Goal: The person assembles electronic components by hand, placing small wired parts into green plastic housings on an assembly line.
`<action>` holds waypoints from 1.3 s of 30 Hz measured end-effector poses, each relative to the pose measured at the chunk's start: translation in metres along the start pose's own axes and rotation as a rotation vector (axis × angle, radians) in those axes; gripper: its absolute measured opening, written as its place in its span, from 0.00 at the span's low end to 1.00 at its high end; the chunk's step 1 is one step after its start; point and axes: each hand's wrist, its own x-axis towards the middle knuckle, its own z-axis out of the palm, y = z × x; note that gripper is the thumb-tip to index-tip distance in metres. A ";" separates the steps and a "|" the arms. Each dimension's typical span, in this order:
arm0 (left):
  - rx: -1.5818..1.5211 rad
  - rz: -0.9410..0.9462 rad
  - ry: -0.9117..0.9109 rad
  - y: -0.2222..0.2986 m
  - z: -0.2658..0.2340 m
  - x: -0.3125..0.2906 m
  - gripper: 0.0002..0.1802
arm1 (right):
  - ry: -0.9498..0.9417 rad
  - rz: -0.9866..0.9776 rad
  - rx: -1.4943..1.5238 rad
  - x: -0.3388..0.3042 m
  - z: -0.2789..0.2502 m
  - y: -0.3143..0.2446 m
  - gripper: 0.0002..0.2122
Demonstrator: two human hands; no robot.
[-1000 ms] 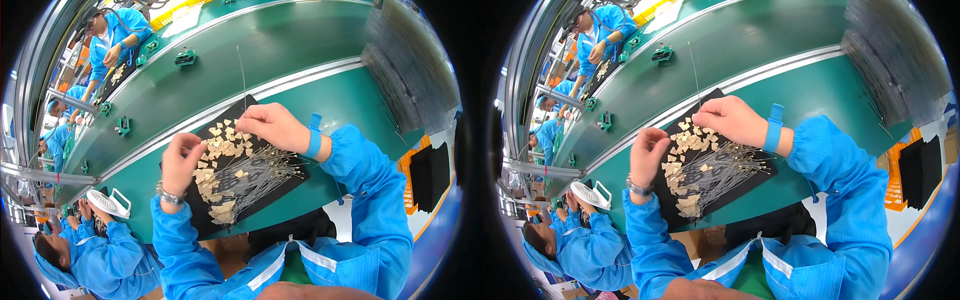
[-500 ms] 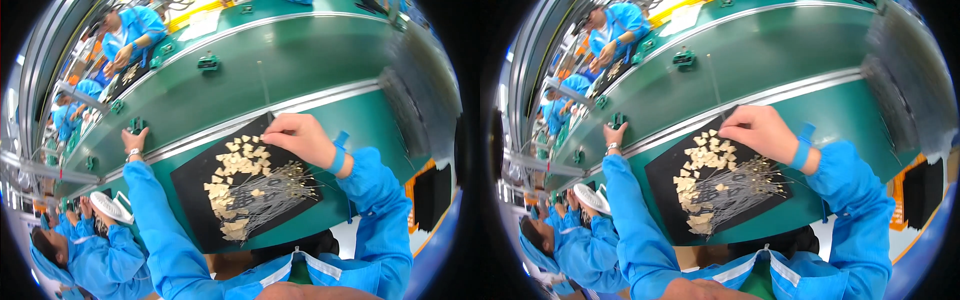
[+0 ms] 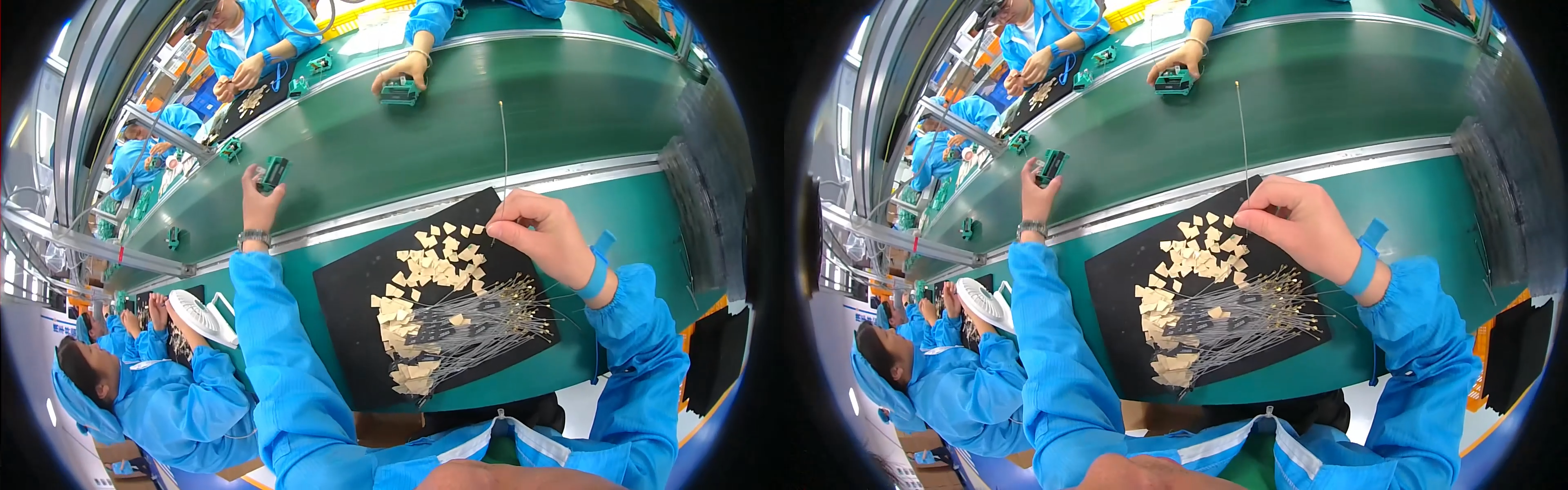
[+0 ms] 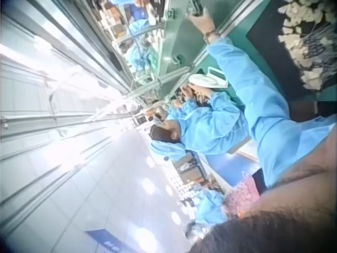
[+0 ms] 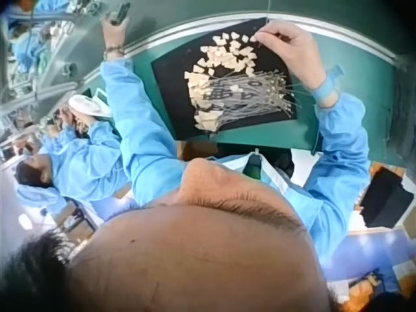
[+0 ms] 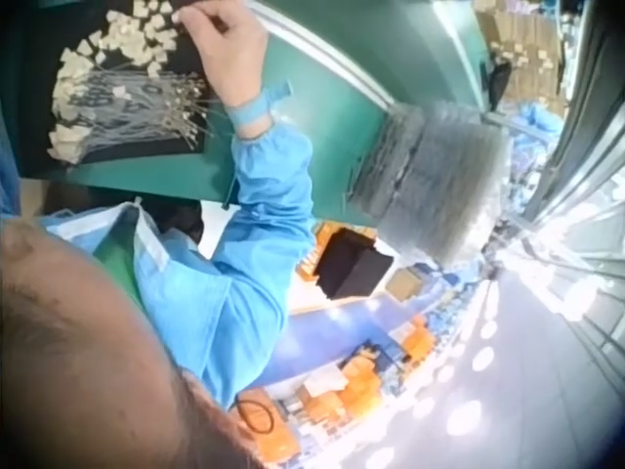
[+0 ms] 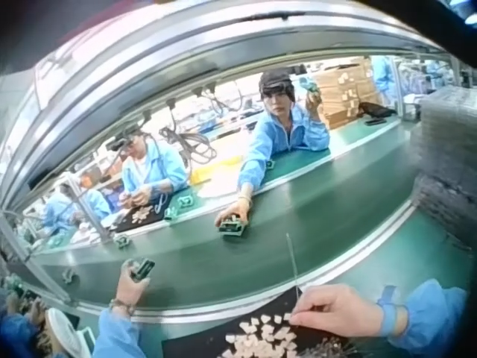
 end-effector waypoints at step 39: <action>-0.834 -0.056 -0.504 0.261 0.039 -0.170 0.19 | 0.021 -0.235 0.198 -0.008 -0.004 -0.004 0.08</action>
